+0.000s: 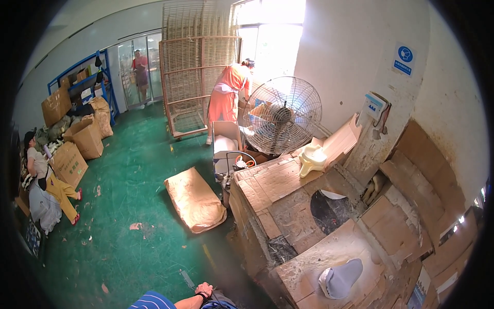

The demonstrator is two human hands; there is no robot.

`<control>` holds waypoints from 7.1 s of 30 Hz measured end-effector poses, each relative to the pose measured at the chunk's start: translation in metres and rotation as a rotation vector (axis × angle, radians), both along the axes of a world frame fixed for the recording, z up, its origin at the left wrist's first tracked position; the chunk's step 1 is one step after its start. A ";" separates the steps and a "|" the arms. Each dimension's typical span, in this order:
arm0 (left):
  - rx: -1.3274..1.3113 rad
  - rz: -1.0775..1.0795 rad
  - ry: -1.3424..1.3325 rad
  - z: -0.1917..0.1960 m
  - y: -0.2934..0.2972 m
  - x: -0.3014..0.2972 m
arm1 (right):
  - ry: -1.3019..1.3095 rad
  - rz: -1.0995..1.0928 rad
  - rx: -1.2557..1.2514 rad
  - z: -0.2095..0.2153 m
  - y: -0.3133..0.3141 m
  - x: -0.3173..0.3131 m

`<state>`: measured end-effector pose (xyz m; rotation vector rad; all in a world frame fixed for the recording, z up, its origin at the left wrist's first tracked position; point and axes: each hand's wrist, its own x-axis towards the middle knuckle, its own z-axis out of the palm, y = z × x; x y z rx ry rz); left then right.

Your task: The person removes a shoe upper from a bag, places it onto a mold, and smooths it by hand. They then pick up a spray gun and spray the shoe upper.

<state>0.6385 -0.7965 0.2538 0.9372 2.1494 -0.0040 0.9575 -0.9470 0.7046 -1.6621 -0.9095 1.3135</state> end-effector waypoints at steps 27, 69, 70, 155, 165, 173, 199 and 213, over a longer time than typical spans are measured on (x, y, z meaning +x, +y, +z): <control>0.014 -0.054 0.000 -0.009 -0.003 -0.004 | -0.105 0.014 0.037 0.019 0.003 -0.007; 0.007 -0.082 0.053 -0.011 0.000 0.003 | -0.143 0.045 0.003 0.014 0.010 0.004; 0.007 -0.086 0.057 -0.010 -0.001 0.003 | -0.160 0.061 -0.025 0.013 0.010 0.006; 0.018 -0.070 0.072 -0.018 -0.012 -0.001 | -0.110 0.073 0.123 0.005 0.000 -0.002; 0.015 -0.051 0.088 -0.015 -0.009 -0.002 | -0.135 0.124 0.023 -0.008 -0.001 0.007; 0.014 -0.048 0.098 -0.016 -0.005 -0.002 | -0.220 0.126 0.099 -0.005 0.006 0.004; 0.005 -0.066 0.098 -0.023 -0.003 -0.001 | -0.151 0.082 0.054 -0.009 0.010 0.007; 0.019 -0.062 0.108 -0.019 -0.002 0.001 | -0.161 0.098 0.106 -0.006 0.014 0.006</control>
